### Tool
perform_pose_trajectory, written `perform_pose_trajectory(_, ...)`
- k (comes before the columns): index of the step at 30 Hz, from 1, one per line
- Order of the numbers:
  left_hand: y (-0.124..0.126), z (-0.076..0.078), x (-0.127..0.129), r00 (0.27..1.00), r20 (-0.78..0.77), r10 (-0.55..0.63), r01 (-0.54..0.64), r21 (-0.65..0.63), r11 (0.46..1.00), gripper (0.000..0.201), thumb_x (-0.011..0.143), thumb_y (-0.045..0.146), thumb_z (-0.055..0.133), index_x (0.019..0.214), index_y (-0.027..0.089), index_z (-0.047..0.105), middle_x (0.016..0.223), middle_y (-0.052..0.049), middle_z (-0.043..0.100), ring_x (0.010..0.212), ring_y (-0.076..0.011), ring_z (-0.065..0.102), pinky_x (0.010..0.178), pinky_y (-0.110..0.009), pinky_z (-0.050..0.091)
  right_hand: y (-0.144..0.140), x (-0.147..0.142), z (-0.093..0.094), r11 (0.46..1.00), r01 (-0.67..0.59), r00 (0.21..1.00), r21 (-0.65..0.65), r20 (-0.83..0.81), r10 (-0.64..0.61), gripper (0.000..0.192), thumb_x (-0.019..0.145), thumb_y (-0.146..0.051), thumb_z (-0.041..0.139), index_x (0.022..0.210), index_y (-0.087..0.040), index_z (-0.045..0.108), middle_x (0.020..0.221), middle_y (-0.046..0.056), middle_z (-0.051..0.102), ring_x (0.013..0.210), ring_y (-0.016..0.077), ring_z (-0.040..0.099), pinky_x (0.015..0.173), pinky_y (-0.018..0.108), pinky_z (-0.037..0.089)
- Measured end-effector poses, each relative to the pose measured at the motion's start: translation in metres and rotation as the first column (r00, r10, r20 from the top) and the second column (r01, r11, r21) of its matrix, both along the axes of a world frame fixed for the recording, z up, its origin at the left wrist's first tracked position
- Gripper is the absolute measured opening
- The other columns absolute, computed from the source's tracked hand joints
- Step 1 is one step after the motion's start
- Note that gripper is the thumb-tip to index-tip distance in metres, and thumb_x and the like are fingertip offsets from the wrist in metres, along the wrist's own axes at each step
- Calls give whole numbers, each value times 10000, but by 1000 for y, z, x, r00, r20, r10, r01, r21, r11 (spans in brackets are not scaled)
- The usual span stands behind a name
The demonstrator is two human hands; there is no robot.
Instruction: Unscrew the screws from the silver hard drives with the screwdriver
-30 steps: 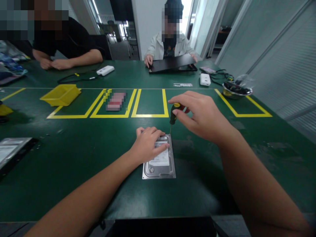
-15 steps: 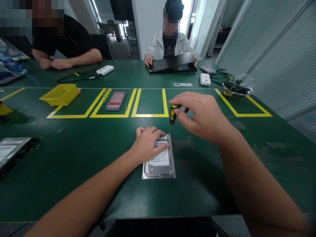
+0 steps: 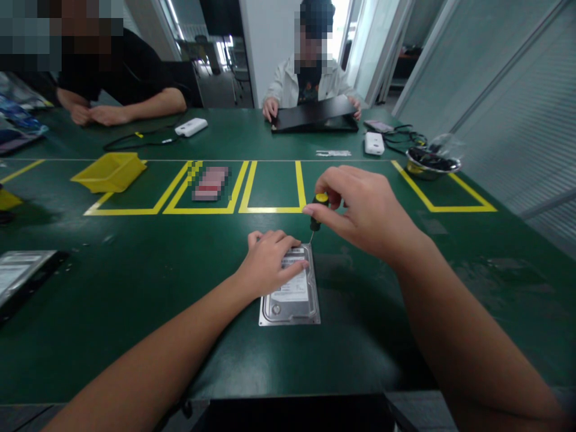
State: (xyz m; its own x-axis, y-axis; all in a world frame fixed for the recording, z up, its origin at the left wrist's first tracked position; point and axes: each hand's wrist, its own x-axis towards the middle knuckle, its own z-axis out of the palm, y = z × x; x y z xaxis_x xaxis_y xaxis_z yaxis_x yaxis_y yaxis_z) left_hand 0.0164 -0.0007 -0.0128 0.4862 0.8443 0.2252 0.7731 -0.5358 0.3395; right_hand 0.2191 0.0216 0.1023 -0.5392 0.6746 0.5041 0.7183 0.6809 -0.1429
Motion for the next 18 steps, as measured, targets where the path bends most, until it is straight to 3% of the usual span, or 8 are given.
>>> perform_pose_trajectory(13,0,1,1,1000,-12,3,-4,-6,1000,393,916,557,537,1120,236,637,1081,-60,651,1043,-282,560,900,-452,275,3,-4,-6,995,87,996,43,-35,-86,311,862,-494,639,802,-214,518,778,31,619,677,168,505,607,302,313)
perform_pose_trajectory(18,0,1,1,1000,-18,5,-5,-7,1000,393,916,557,541,1120,234,636,1077,-53,646,1048,-283,562,891,-448,268,2,-5,-6,998,57,997,40,-54,-55,257,874,-425,637,809,-202,528,797,28,601,699,160,500,634,296,323)
